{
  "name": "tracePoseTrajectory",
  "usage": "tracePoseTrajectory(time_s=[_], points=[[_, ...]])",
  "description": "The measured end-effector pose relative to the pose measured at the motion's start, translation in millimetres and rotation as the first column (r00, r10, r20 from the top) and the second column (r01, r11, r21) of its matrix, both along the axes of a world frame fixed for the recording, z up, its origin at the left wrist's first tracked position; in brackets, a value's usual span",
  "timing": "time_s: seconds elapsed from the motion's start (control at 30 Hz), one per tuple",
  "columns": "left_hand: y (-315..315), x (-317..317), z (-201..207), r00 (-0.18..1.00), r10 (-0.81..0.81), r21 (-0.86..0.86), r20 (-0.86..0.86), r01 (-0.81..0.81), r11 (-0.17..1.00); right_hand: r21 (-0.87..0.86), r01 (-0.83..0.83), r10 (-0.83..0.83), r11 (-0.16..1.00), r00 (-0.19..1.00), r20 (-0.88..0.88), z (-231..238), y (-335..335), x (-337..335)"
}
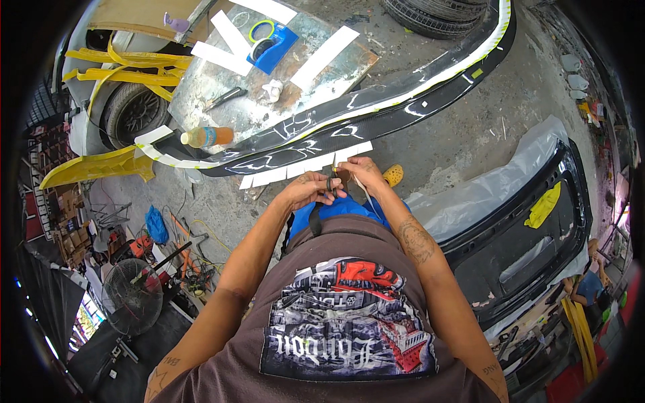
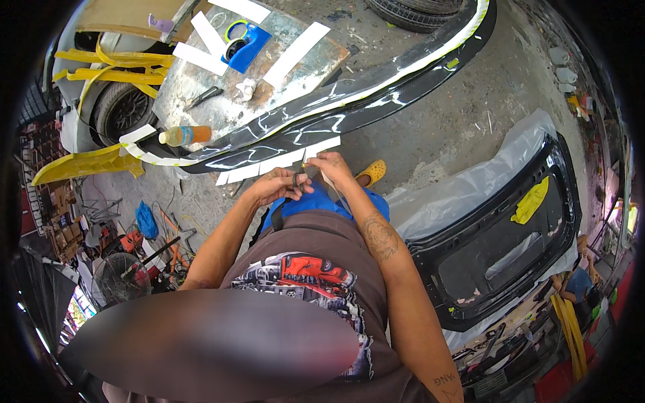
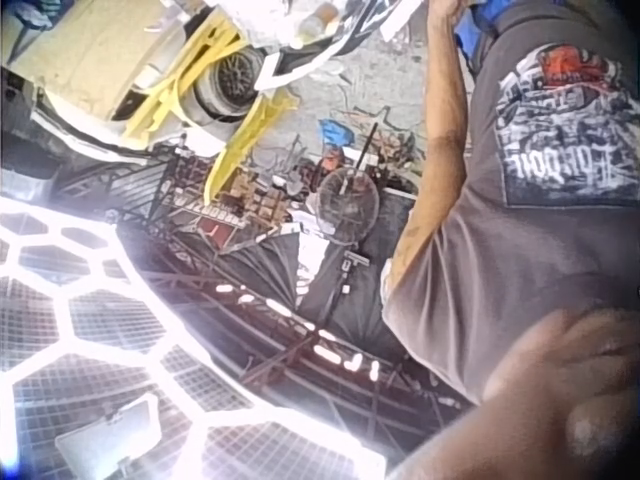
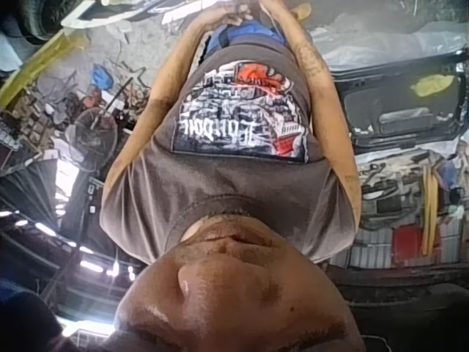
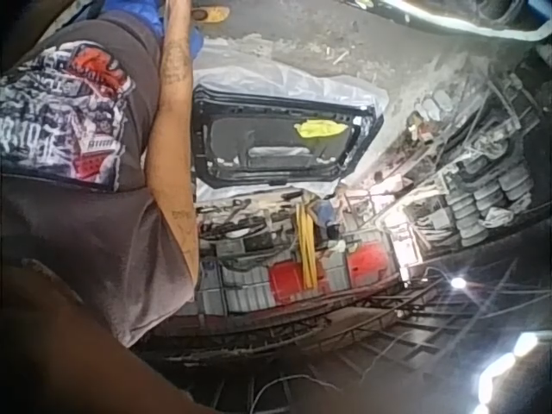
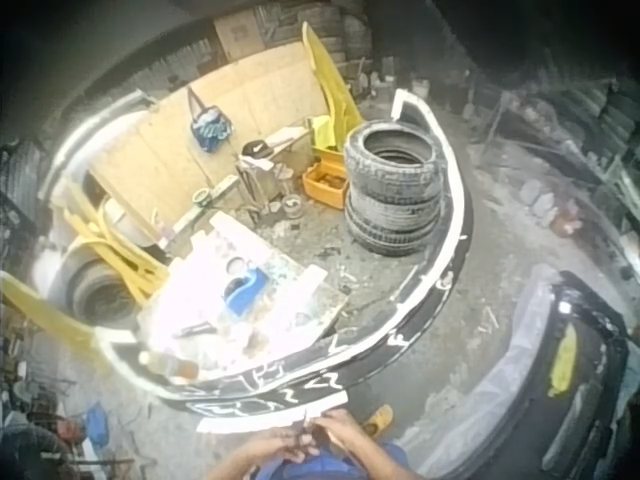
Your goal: Cutting and applying tape or white paper strips to a carbon fiber car component.
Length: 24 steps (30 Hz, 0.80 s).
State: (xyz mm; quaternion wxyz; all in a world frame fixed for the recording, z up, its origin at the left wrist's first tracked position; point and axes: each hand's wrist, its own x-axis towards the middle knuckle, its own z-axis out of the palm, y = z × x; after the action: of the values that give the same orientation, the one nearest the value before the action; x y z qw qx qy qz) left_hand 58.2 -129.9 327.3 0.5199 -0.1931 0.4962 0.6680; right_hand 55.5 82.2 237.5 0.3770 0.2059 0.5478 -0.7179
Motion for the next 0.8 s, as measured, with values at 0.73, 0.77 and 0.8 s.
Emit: tracePoseTrajectory(time_s=[0.73,0.77,0.8], points=[[-53,103,82,0.993,-0.091,-0.263,-0.072,0.070,0.962,-0.051,0.036,-0.034,0.998,0.999,0.030,10,-30,2],[-55,99,82,0.992,-0.102,-0.264,-0.068,0.081,0.961,-0.044,0.044,-0.044,0.998,0.999,0.016,6,-29,1],[-57,95,80,0.991,-0.113,-0.253,-0.071,0.092,0.963,-0.033,0.056,-0.056,0.998,0.998,0.013,3,-28,1]])
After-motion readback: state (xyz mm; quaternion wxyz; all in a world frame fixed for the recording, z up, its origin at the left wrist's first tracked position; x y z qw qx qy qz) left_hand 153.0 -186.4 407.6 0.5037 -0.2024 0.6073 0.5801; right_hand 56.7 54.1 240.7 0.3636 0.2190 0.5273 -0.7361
